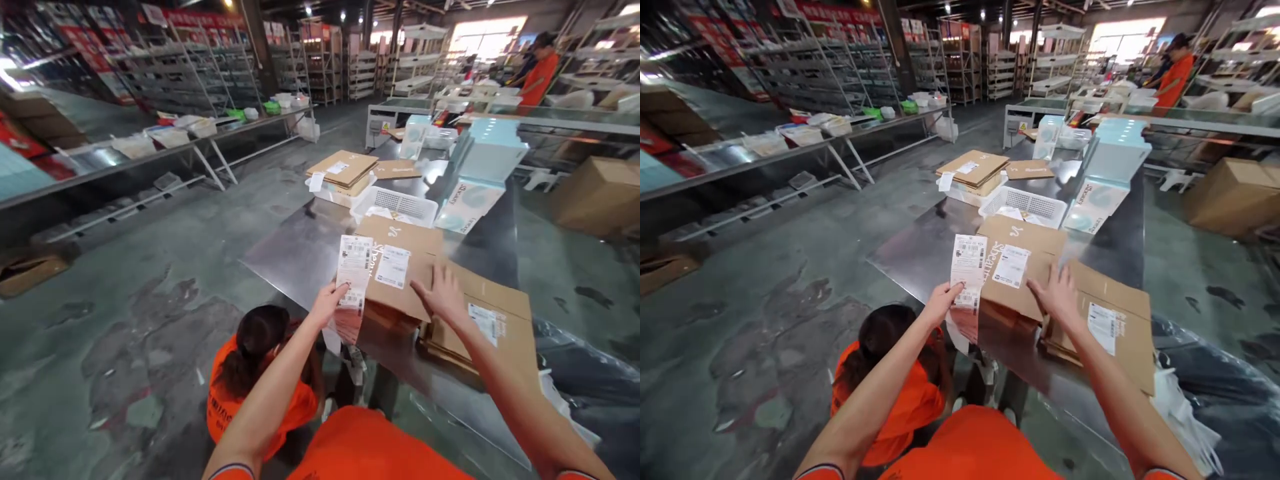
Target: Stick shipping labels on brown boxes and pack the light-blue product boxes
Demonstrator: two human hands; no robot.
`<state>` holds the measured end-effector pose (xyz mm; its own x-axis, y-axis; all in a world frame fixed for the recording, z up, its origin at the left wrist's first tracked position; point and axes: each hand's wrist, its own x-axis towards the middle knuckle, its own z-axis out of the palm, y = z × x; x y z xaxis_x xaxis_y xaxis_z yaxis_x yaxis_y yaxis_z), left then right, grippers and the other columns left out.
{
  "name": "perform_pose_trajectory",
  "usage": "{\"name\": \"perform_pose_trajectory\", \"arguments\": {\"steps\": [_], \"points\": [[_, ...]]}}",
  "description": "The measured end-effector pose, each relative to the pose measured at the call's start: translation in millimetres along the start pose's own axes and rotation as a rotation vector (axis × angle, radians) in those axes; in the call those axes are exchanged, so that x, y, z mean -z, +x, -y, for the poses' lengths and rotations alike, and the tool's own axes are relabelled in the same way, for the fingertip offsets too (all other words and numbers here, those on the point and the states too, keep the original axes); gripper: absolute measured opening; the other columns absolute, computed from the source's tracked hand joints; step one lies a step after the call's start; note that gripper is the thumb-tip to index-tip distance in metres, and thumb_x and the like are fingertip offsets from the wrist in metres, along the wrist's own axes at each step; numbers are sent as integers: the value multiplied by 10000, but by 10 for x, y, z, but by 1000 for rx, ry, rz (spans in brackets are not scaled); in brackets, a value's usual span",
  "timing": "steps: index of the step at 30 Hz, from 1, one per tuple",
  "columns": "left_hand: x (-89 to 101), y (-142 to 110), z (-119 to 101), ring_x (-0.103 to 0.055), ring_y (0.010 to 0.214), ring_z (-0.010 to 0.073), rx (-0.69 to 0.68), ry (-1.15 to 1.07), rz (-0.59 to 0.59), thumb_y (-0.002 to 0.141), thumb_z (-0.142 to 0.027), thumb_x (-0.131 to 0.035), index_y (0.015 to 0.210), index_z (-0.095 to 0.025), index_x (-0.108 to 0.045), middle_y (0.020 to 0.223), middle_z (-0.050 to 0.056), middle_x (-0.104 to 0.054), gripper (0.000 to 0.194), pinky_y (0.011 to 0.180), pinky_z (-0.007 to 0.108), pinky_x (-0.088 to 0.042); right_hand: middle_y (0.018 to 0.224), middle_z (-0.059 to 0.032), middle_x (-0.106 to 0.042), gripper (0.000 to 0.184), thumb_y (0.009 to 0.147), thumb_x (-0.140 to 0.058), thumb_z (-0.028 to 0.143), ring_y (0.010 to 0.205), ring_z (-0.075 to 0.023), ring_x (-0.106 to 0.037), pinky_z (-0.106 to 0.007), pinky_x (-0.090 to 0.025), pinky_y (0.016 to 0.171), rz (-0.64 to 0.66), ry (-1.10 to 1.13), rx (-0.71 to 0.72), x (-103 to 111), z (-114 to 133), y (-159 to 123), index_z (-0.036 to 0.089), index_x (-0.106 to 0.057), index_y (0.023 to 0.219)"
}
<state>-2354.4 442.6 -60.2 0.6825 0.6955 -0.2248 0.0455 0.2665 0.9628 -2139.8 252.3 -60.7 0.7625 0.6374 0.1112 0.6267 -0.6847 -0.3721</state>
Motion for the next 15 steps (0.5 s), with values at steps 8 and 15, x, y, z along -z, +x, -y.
{"name": "perform_pose_trajectory", "arguments": {"steps": [8, 15], "points": [[-204, -266, 131, -675, 1023, 291, -15, 84, 34, 618, -585, -807, 961, -129, -766, 975, 98, -776, 573, 956, 391, -495, 1079, -130, -728, 308, 843, -634, 323, 964, -280, -684, -356, -547, 841, 111, 543, -211, 329, -257, -106, 142, -679, 1088], [-311, -1122, 439, -693, 842, 221, 290, 13, 176, 609, -546, -843, 910, -170, -761, 908, 58, -767, 488, 789, 337, -564, 1223, -212, -657, 450, 919, -531, 365, 994, -257, -666, -363, -533, 849, -44, 586, -512, 761, -1952, -970, 77, -563, 1264]]}}
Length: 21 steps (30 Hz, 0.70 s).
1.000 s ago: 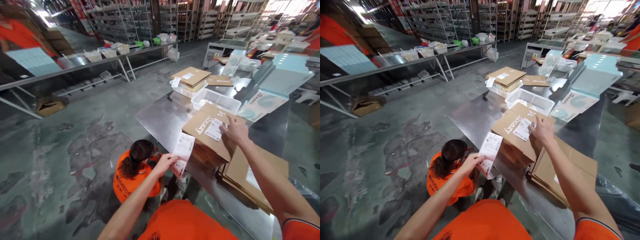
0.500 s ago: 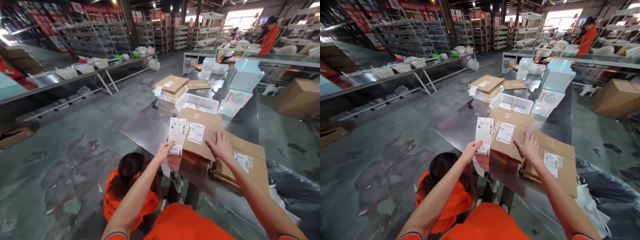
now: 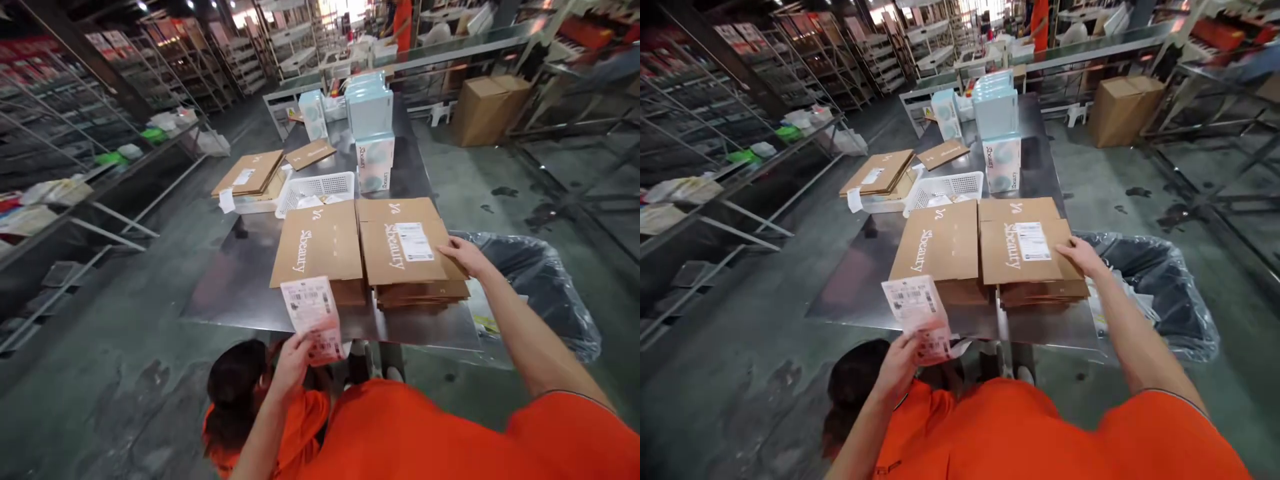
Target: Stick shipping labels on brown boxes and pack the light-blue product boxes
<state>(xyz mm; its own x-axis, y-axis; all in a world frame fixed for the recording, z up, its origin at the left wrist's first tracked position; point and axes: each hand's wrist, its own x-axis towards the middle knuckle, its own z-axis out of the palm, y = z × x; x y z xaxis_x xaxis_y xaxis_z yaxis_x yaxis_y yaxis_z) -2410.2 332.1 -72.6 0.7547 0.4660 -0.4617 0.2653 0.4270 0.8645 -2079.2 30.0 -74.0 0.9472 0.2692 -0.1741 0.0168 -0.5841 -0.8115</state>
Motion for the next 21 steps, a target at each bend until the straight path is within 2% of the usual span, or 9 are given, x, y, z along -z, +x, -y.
{"name": "perform_pose_trajectory", "arguments": {"steps": [3, 6, 7, 8, 10, 12, 15, 18, 21], "points": [[-213, -126, 269, -630, 653, 155, 73, 85, 56, 579, -560, -851, 750, -149, -747, 731, 33, -721, 457, 670, 281, -547, 1283, -279, -592, 534, 871, -597, 410, 1169, -375, -573, -536, -436, 1001, -62, -101, -45, 206, -335, -33, 54, -562, 1267], [-413, -148, 406, -621, 664, 151, 87, 200, 120, 612, -581, -821, 737, -142, -752, 735, 37, -716, 461, 692, 277, -540, 1442, -256, -460, 715, 767, -721, 444, 1378, -438, -352, -607, -287, 1124, -106, -229, 172, -63, -74, -199, 77, -522, 1348], [-463, -154, 427, -633, 695, 162, 85, 237, 146, 621, -585, -813, 763, -141, -762, 772, 48, -729, 469, 717, 288, -543, 1471, -209, -447, 744, 765, -721, 454, 1398, -400, -340, -561, -307, 1138, -40, -213, 285, -214, 103, -287, 109, -499, 1386], [-499, -165, 440, -645, 725, 179, 85, 265, 169, 628, -596, -803, 791, -138, -771, 811, 63, -742, 487, 737, 303, -547, 1452, -141, -489, 725, 776, -705, 487, 1354, -331, -424, -474, -392, 1103, 75, -157, 376, -373, 293, -388, 174, -501, 1397], [-525, -201, 456, -668, 772, 220, 97, 281, 208, 636, -624, -784, 845, -131, -784, 878, 95, -759, 535, 757, 345, -557, 1320, -101, -599, 622, 796, -674, 490, 1146, -251, -585, -368, -511, 933, 511, 81, 539, -673, 644, -605, 198, -561, 1334], [-492, -245, 468, -683, 803, 247, 113, 264, 202, 651, -636, -766, 903, -131, -788, 923, 113, -767, 565, 769, 373, -562, 1023, -73, -696, 406, 820, -631, 442, 889, -190, -634, -297, -518, 769, 796, 226, 564, -902, 875, -800, 157, -672, 1106], [-376, -290, 469, -679, 777, 237, 99, 275, 85, 616, -621, -793, 861, -126, -786, 883, 111, -769, 552, 748, 346, -553, 781, -35, -668, 289, 863, -558, 397, 732, -149, -588, -254, -459, 663, 891, 281, 483, -1086, 997, -977, 135, -680, 877], [-271, -279, 444, -642, 674, 208, 78, 297, -45, 589, -622, -792, 728, -116, -759, 729, 93, -740, 526, 657, 298, -517, 887, -42, -686, 354, 882, -564, 460, 789, -155, -591, -254, -444, 689, 927, 236, 505, -1144, 1035, -1036, 142, -682, 982], [-218, -218, 446, -586, 596, 177, 74, 291, -113, 564, -615, -792, 648, -116, -724, 613, 63, -684, 510, 585, 264, -461, 961, -55, -687, 464, 803, -683, 516, 835, -172, -599, -257, -446, 713, 930, 168, 543, -1162, 1107, -1064, 141, -668, 1076]]}}
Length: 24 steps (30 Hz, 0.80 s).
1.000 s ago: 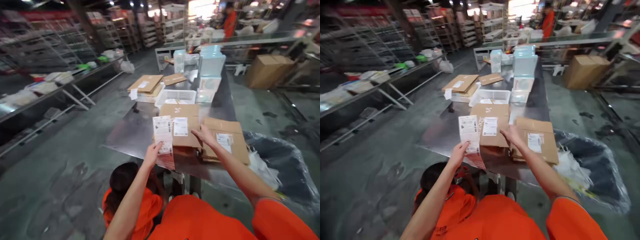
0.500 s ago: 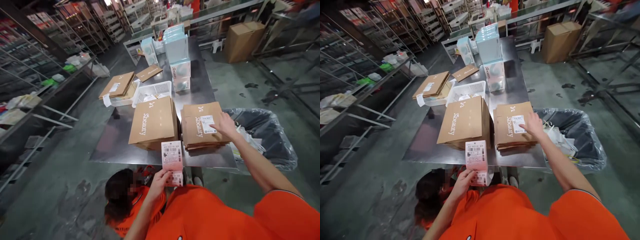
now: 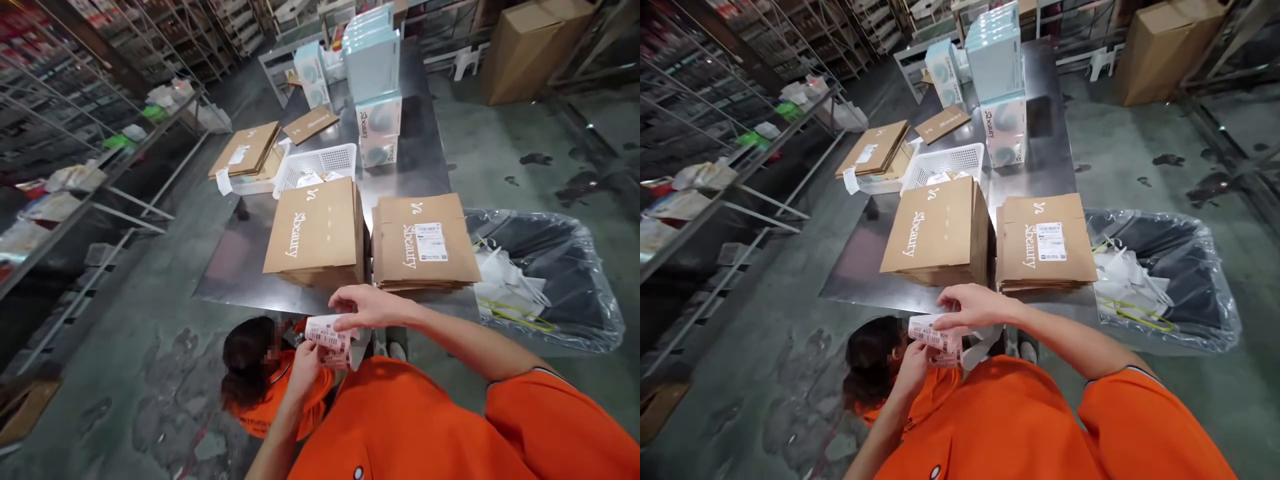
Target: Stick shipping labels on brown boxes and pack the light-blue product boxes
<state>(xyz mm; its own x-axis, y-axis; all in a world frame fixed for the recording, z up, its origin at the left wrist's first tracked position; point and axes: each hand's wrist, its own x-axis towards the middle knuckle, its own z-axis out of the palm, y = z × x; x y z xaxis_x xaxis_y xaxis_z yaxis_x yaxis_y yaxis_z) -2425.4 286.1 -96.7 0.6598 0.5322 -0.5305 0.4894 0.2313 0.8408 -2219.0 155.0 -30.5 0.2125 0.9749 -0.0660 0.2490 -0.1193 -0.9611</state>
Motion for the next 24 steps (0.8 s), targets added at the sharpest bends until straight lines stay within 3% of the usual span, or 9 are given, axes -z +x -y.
{"name": "perform_pose_trajectory", "arguments": {"steps": [4, 6, 8, 11, 12, 14, 16, 21, 24], "points": [[-15, 72, 33, -545, 581, 149, -3, -16, -48, 607, -554, -771, 630, -123, -702, 603, 29, -654, 437, 587, 252, -438, 913, -38, -693, 387, 848, -652, 454, 782, -158, -596, -244, -426, 674, -26, -40, -59, -35, 54, 66, 152, -664, 1089], [-26, 65, -23, -572, 620, 161, -8, -27, -35, 622, -483, -776, 658, -126, -708, 643, 30, -670, 365, 618, 260, -455, 867, -31, -685, 289, 838, -663, 393, 755, -152, -586, -238, -404, 654, -59, -109, -50, -64, 39, 114, 153, -671, 1000], [-25, 44, -169, -644, 800, 206, -62, -123, 49, 594, -376, -815, 868, -141, -746, 858, 61, -734, 368, 731, 277, -494, 811, -29, -669, 188, 846, -632, 333, 737, -147, -577, -236, -397, 652, -131, -157, -34, -106, 15, 179, 150, -655, 879], [15, 75, -506, -617, 1098, 239, -228, -303, 155, 557, -270, -852, 1237, -212, -646, 1258, 92, -662, 713, 906, 296, -485, 735, -26, -647, 243, 888, -547, 362, 686, -142, -562, -240, -403, 630, -161, -131, -24, -180, 20, 313, 156, -627, 786], [37, 112, -619, -621, 1072, 228, -271, -307, 146, 582, -284, -843, 1217, -207, -655, 1235, 93, -668, 667, 897, 290, -484, 714, -24, -639, 291, 900, -529, 402, 668, -141, -555, -242, -403, 617, -137, -123, -16, -202, 39, 363, 159, -625, 771], [85, 220, -805, -623, 860, 177, -319, -249, 58, 659, -341, -787, 978, -160, -724, 968, 69, -713, 372, 784, 263, -484, 707, -27, -637, 355, 913, -505, 462, 659, -143, -550, -248, -405, 607, -120, -152, 12, -230, 100, 464, 165, -631, 764], [127, 350, -916, -541, 681, 132, -342, -196, -42, 690, -381, -740, 731, -140, -698, 708, 21, -649, 247, 666, 241, -442, 751, -39, -659, 347, 913, -506, 468, 689, -152, -564, -256, -416, 623, -165, -219, 43, -217, 165, 573, 171, -645, 798], [258, 721, -912, -359, 532, 77, -310, -226, -111, 642, -521, -748, 500, -154, -538, 495, -49, -434, 445, 519, 229, -284, 754, -40, -664, 264, 894, -506, 395, 711, -174, -582, -289, -450, 677, -277, -409, 71, 159, 225, 1087, 191, -640, 792], [391, 896, -746, -362, 518, 71, -220, -323, -54, 562, -594, -789, 540, -151, -554, 499, -53, -451, 502, 511, 224, -279, 951, -92, -691, 284, 947, -446, 373, 853, -199, -605, -312, -486, 780, -451, -690, -64, 552, 216, 1555, 178, -650, 975]]}}
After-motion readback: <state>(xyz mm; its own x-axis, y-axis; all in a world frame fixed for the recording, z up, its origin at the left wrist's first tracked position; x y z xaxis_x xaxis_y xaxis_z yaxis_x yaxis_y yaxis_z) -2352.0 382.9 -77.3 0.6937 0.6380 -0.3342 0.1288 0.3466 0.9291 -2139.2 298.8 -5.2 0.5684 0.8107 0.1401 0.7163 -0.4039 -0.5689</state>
